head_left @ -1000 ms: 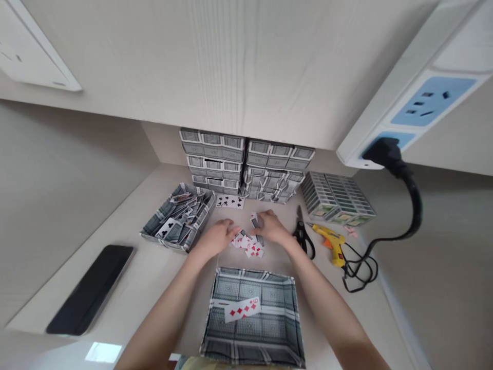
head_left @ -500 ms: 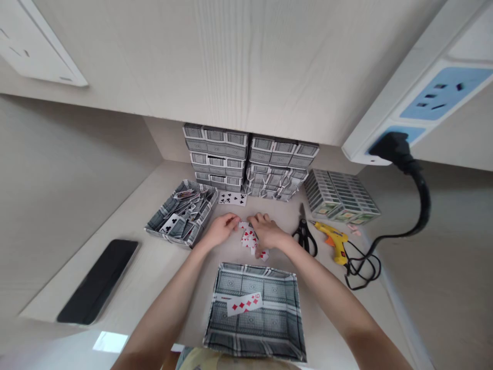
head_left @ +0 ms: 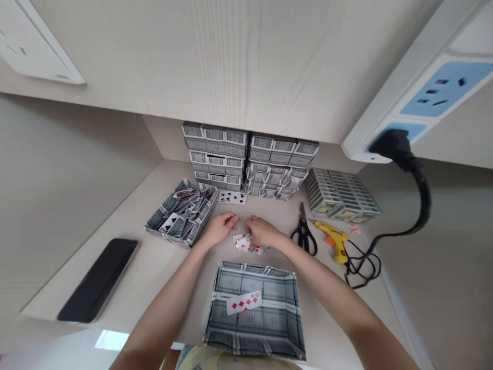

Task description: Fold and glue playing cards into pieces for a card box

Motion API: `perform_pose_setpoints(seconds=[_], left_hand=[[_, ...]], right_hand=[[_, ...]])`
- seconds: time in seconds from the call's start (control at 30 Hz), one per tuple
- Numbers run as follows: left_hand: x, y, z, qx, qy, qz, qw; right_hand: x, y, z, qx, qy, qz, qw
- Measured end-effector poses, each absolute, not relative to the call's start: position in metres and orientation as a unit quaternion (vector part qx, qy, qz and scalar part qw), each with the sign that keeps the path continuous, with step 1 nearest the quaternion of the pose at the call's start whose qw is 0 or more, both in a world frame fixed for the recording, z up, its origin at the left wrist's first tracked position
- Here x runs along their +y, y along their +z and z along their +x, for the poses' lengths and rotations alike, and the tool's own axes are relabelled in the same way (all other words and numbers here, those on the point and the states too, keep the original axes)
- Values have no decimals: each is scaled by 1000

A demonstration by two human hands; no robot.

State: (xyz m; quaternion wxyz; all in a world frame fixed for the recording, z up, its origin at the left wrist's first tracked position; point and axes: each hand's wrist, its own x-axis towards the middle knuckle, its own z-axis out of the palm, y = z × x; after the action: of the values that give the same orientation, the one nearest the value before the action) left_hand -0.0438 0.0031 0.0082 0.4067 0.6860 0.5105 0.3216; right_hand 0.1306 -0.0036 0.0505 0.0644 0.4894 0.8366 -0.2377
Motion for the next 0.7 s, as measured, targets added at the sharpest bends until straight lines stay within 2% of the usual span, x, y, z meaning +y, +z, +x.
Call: perform_pose_setpoints(seconds=[0.23,0.43,0.6,0.7], left_hand=[[1,11,-43,514,303,703,387],[0,12,-43,514,305,702,386],[-1,11,-44,508,311,702,390],[-1,11,-44,510,302,705,388]], right_hand=[[-5,46,133,814,-269,513,44],[-11,48,137,847,-250,466,57],[-5,67,163,803,-261,533,-54],[-7,91,181,754,-278,573,-157]])
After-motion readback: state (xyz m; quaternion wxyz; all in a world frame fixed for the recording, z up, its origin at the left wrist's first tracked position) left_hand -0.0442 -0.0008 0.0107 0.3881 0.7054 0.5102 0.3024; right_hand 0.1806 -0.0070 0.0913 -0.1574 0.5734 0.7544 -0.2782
